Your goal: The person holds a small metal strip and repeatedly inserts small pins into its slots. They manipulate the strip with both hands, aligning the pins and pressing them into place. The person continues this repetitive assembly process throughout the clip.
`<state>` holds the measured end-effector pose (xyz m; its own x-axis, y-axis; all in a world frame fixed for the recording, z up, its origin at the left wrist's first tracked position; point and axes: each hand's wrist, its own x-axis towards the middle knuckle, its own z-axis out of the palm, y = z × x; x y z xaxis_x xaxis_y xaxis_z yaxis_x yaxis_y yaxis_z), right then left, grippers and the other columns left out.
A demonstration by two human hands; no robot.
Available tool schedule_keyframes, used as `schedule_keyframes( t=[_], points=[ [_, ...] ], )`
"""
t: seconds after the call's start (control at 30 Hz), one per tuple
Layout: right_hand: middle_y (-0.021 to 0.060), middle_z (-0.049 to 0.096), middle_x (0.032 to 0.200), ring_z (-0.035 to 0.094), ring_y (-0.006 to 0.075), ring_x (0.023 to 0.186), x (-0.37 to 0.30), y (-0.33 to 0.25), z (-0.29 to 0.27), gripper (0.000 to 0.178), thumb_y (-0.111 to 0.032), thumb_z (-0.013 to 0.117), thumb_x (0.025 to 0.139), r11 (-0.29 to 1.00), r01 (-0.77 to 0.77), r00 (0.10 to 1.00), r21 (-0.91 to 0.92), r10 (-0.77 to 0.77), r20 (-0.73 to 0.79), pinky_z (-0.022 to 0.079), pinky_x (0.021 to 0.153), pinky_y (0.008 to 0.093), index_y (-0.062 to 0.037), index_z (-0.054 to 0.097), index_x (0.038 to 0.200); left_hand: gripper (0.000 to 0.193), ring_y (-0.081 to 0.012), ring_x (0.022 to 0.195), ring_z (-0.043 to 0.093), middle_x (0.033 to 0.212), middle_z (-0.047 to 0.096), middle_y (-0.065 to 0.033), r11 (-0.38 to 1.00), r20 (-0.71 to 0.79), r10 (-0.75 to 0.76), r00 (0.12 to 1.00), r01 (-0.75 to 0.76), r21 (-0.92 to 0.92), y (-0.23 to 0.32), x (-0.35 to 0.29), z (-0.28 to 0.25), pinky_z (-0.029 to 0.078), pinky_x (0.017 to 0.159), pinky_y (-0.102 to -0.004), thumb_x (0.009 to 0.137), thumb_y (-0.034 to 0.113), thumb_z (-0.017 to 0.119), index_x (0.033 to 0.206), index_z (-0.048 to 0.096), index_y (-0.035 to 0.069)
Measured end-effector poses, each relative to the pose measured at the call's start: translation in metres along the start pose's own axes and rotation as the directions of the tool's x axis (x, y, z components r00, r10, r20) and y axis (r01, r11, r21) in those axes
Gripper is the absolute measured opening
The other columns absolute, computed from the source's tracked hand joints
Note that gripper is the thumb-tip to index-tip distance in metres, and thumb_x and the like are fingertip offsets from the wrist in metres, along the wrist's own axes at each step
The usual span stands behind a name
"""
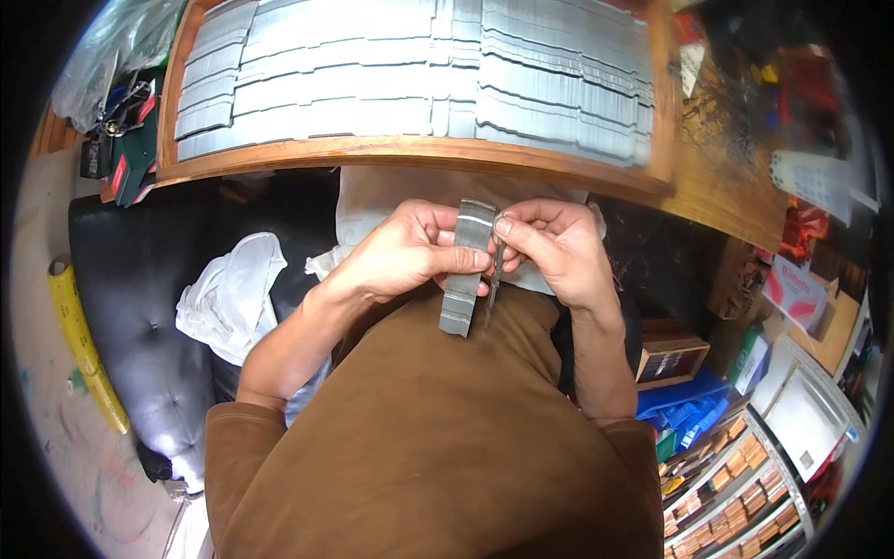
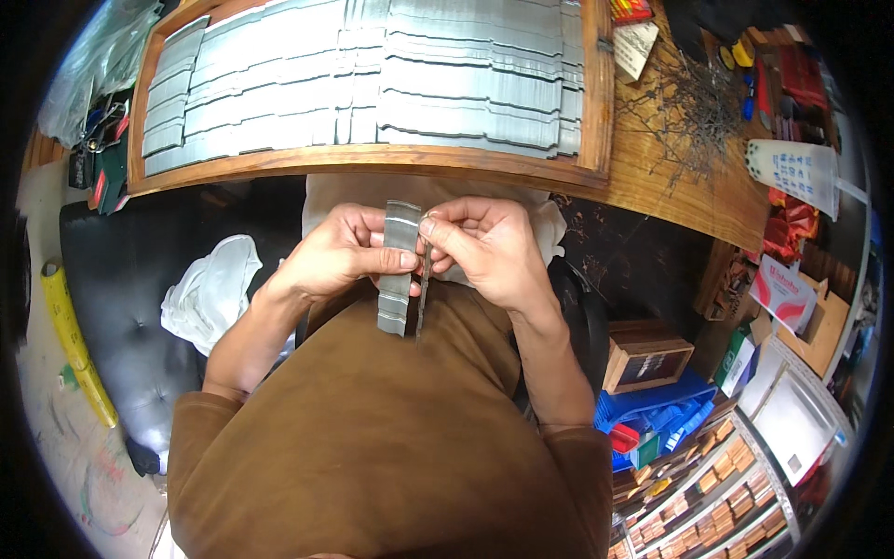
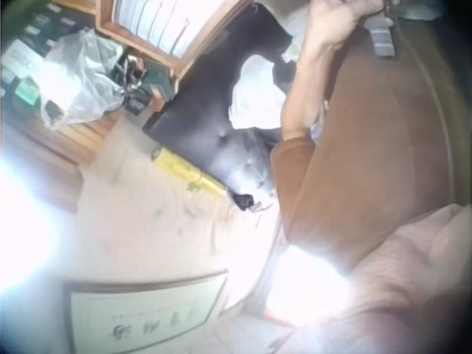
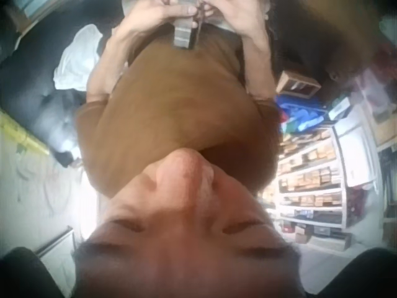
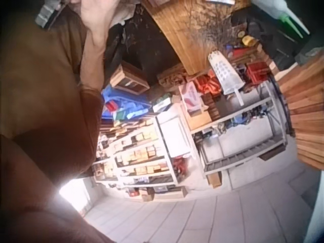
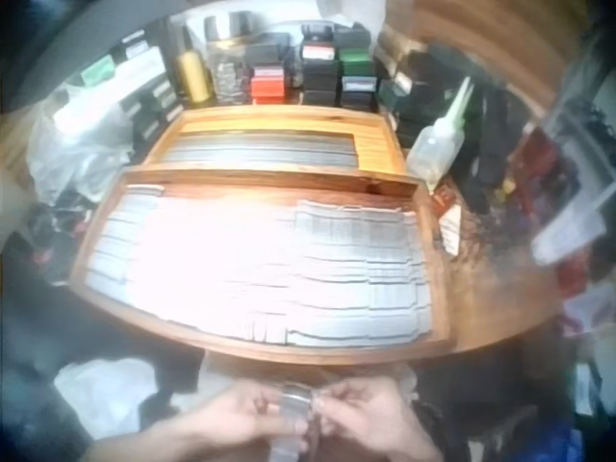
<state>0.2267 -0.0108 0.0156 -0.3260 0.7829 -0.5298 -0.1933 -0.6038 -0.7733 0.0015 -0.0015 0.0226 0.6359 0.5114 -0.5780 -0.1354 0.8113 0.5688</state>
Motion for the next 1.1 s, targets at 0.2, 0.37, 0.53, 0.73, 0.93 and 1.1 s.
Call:
schedule_keyframes(
  t=[0.2, 0.37, 0.53, 0.73, 0.93, 1.1],
  points=[
    [0.0101, 0.074, 0.085, 0.068, 0.0114, 0.069, 0.010, 0.007, 0.005, 0.020, -0.011, 0.074, 0.097, 1.000, -0.002, 1.000, -0.028, 0.002, -0.010, 0.056, 0.063, 0.0230, 0.0062, 0.071, 0.106, 0.022, -0.0091, 0.079, 0.073, 0.099, 0.078, -0.0045, 1.000, -0.039, 0.020, 0.999, -0.020, 0.017, -0.010, 0.000, -0.009, 0.050, 0.060, -0.0204, 0.095, 0.014, 0.075, 0.115, 0.073, 0.005],
    [0.0101, 0.073, 0.084, 0.067, 0.0112, 0.068, 0.011, 0.008, 0.008, 0.020, -0.009, 0.076, 0.095, 0.997, 0.033, 0.998, -0.068, -0.036, -0.042, 0.055, 0.061, 0.0230, 0.0067, 0.071, 0.107, 0.023, -0.0046, 0.081, 0.068, 0.099, 0.077, -0.0012, 0.998, -0.054, 0.032, 0.998, -0.028, 0.065, -0.008, 0.000, -0.007, 0.048, 0.064, -0.0191, 0.096, 0.013, 0.075, 0.117, 0.074, 0.005],
    [0.0094, 0.073, 0.085, 0.067, 0.0103, 0.069, 0.009, 0.008, 0.011, 0.019, -0.005, 0.076, 0.094, 0.995, 0.033, 0.997, -0.092, -0.039, -0.066, 0.054, 0.061, 0.0223, 0.0072, 0.071, 0.107, 0.023, -0.0010, 0.079, 0.061, 0.099, 0.077, 0.0007, 0.994, -0.080, 0.074, 0.994, -0.067, 0.086, -0.011, -0.001, -0.005, 0.045, 0.065, -0.0188, 0.097, 0.011, 0.073, 0.118, 0.073, 0.004],
    [0.0104, 0.073, 0.087, 0.067, 0.0103, 0.071, 0.010, 0.007, 0.012, 0.017, -0.004, 0.075, 0.095, 0.997, 0.046, 0.998, -0.069, -0.049, -0.050, 0.055, 0.062, 0.0224, 0.0077, 0.070, 0.107, 0.024, -0.0096, 0.089, 0.071, 0.104, 0.078, -0.0080, 0.989, -0.079, 0.087, 0.993, -0.077, 0.123, -0.015, 0.002, -0.012, 0.055, 0.075, -0.0233, 0.097, 0.009, 0.073, 0.119, 0.071, 0.000],
    [0.0110, 0.072, 0.087, 0.067, 0.0119, 0.070, 0.020, 0.011, 0.011, 0.019, -0.005, 0.076, 0.094, 0.994, 0.004, 0.997, -0.106, -0.013, -0.079, 0.055, 0.063, 0.0233, 0.0083, 0.070, 0.105, 0.021, -0.0051, 0.081, 0.065, 0.098, 0.077, -0.0045, 0.990, -0.092, 0.109, 0.990, -0.099, 0.104, -0.012, 0.005, -0.012, 0.049, 0.068, -0.0209, 0.097, 0.008, 0.073, 0.115, 0.073, 0.000],
    [0.0113, 0.072, 0.087, 0.067, 0.0122, 0.067, 0.028, 0.014, 0.014, 0.020, -0.004, 0.078, 0.092, 0.997, 0.059, 0.996, -0.052, -0.063, -0.071, 0.057, 0.060, 0.0248, 0.0080, 0.068, 0.105, 0.019, -0.0046, 0.082, 0.066, 0.098, 0.078, -0.0062, 0.995, -0.121, 0.076, 0.990, -0.066, 0.081, -0.016, 0.008, -0.019, 0.050, 0.068, -0.0197, 0.096, 0.007, 0.073, 0.113, 0.074, -0.002]
  ],
)
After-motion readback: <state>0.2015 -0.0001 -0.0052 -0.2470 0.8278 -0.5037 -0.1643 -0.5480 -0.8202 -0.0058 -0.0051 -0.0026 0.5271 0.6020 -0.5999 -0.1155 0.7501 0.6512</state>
